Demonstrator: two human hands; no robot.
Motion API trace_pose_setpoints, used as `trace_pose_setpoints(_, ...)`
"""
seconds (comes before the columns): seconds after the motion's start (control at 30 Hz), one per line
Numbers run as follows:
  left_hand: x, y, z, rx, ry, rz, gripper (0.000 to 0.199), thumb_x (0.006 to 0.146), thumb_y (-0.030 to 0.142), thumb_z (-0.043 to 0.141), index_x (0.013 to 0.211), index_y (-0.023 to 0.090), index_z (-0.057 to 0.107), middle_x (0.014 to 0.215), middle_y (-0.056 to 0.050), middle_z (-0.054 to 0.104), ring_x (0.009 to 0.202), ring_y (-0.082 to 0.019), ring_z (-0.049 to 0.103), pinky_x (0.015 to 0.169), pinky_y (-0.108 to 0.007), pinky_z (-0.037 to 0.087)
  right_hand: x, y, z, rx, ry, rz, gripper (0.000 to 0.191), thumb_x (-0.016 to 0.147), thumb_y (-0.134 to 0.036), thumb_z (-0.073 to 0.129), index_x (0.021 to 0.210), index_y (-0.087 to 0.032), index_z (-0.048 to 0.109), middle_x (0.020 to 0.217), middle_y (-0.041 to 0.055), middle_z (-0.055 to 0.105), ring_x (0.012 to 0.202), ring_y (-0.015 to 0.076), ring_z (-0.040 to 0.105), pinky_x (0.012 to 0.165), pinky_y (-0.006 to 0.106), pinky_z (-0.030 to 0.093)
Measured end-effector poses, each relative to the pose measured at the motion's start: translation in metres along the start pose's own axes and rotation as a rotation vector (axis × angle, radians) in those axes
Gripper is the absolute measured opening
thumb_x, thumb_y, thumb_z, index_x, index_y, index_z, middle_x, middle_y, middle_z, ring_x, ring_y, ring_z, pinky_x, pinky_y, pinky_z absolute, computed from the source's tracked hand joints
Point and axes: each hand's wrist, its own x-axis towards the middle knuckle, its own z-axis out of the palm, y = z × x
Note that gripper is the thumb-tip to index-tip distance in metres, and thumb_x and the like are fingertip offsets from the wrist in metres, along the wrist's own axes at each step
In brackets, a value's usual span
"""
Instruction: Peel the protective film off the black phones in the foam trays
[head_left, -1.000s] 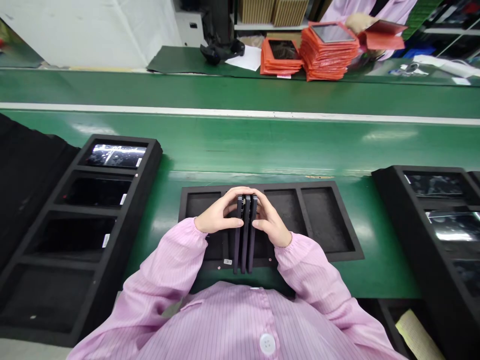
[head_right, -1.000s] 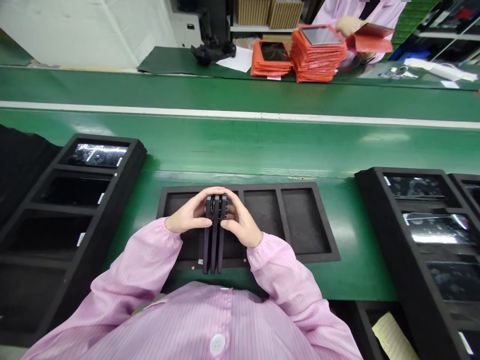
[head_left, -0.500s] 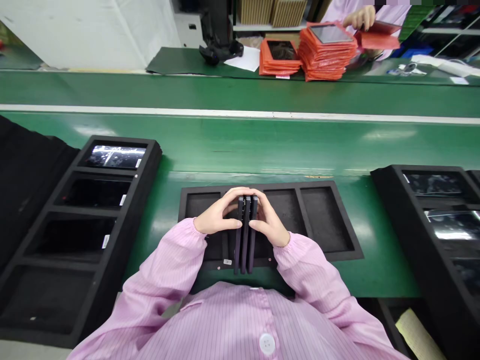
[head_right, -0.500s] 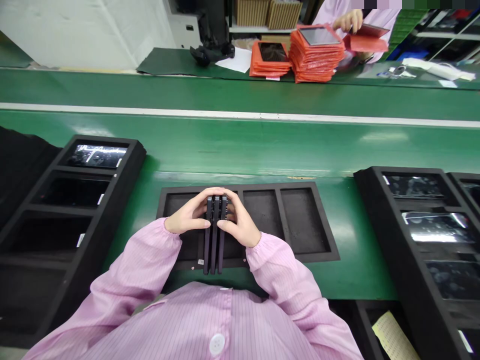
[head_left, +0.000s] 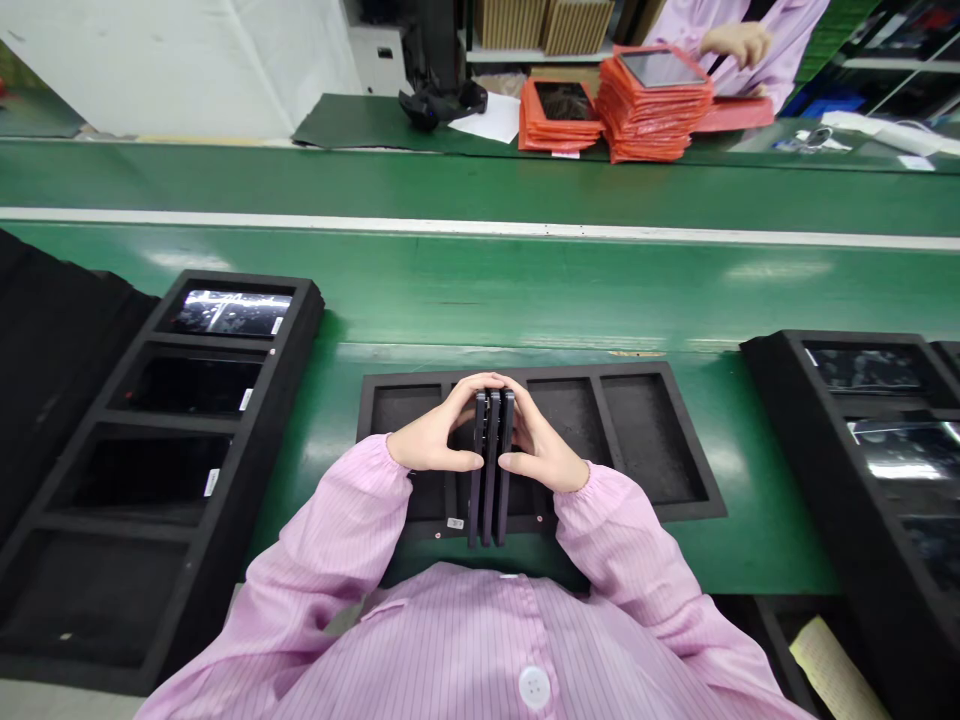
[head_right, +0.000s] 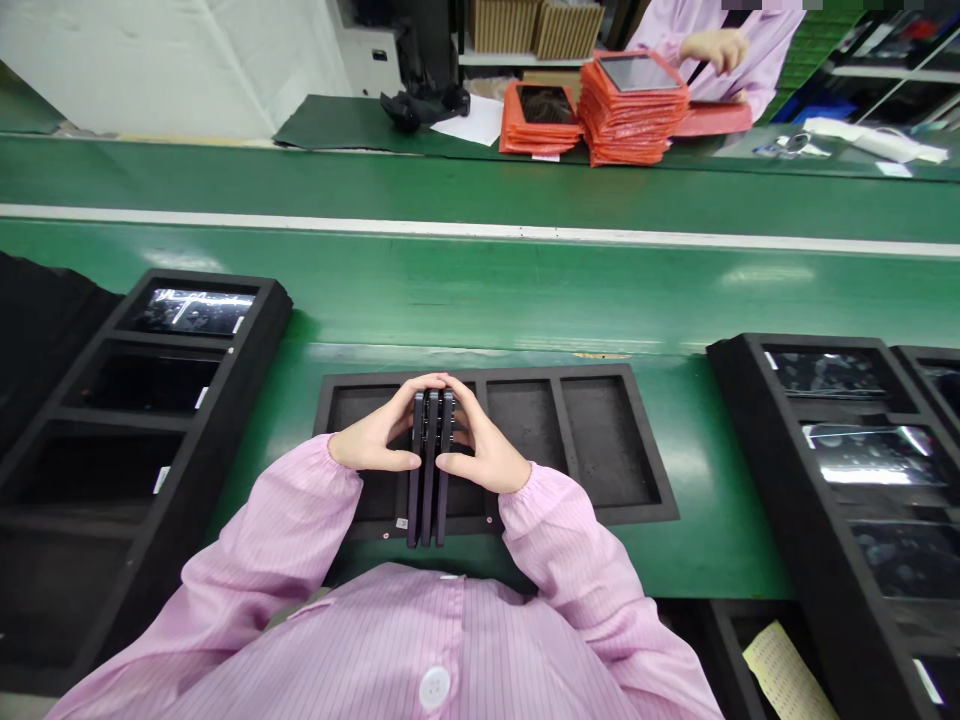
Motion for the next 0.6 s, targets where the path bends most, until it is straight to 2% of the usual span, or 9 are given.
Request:
trace_pose_setpoints(0.37, 0.0003, 0.0004, 0.0009, 0.014, 0.006, 0.019, 0.083, 0.071, 0.035, 0.079, 0.140, 0.030, 0.034, 0.153, -0.013, 0.019, 0.147, -0.036, 0.023, 0.118, -0.057, 0.030, -0.0024, 0.0008, -0.0026, 0.007, -0.009, -0.052, 0.089, 0.081, -0.032, 0.075, 0.152, -0.037, 0.021, 0.161, 0.0066, 0.017, 0.139, 0.0250, 0.041, 0.102, 0.037, 0.050)
trace_pose_setpoints(0.6, 0.0010, -0.0006, 0.0031, 0.006, 0.023, 0.022, 0.082, 0.072, 0.037, 0.079, 0.140, 0.030, 0.035, 0.153, -0.013, 0.020, 0.149, -0.037, 0.016, 0.118, -0.058, 0.026, -0.0002, 0.0014, 0.0019, -0.079, 0.059, -0.017, 0.093, 0.077, -0.042, 0.076, 0.151, -0.030, 0.020, 0.157, 0.0132, 0.023, 0.129, 0.0268, 0.050, 0.094, 0.038, 0.054)
